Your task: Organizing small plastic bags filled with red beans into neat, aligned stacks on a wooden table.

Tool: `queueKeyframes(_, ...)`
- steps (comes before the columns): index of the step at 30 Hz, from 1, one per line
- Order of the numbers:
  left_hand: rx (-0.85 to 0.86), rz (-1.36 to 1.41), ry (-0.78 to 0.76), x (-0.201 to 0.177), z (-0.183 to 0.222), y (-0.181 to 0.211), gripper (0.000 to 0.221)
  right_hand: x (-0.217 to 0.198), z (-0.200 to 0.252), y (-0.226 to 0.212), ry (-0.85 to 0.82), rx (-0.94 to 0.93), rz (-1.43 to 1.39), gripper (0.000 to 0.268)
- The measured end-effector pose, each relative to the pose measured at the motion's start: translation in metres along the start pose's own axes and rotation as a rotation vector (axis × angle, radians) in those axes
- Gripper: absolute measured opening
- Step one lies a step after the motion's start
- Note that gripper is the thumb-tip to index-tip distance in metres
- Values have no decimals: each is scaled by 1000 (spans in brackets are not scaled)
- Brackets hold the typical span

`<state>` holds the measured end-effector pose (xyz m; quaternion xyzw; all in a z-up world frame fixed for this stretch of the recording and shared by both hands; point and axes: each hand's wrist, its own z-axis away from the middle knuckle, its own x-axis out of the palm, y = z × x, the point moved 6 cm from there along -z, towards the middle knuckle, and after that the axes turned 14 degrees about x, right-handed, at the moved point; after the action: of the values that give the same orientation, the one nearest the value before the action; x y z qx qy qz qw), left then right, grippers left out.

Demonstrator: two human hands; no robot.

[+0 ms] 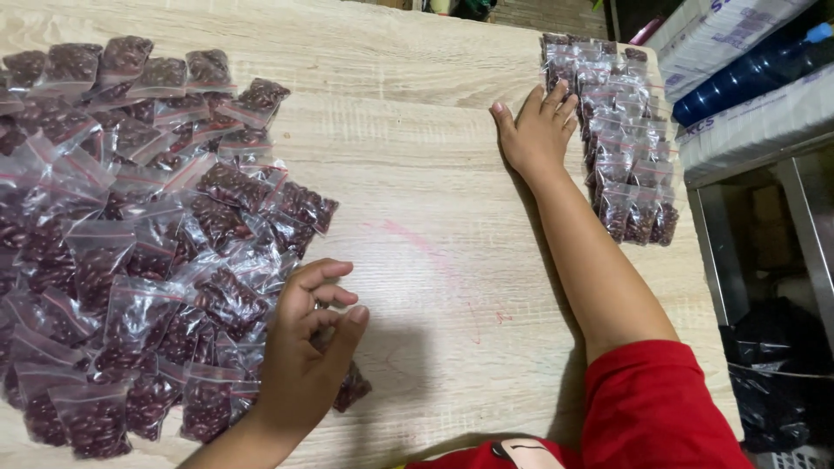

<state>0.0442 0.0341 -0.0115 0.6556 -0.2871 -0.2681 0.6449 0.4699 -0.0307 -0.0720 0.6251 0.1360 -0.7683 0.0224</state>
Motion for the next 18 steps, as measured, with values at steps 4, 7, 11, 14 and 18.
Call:
queueKeyframes(4, 20, -4, 3, -1, 0, -2, 43, 0, 0, 0, 4, 9, 22, 102)
queueKeyframes(7, 5, 20, -2, 0, 0, -2, 43, 1, -3, 0, 9, 5, 12, 101)
queueKeyframes(11, 16, 10, 0, 1, -1, 0, 41, -5, -1, -4, 0, 10, 4, 100)
queueKeyframes(14, 44, -30, 12, 3, -2, -6, 49, -5, 0, -2, -18, 0, 17, 95)
queueKeyframes(18, 384, -75, 76, -1, -2, -5, 40, -7, 26, -23, 259, -282, -117, 74)
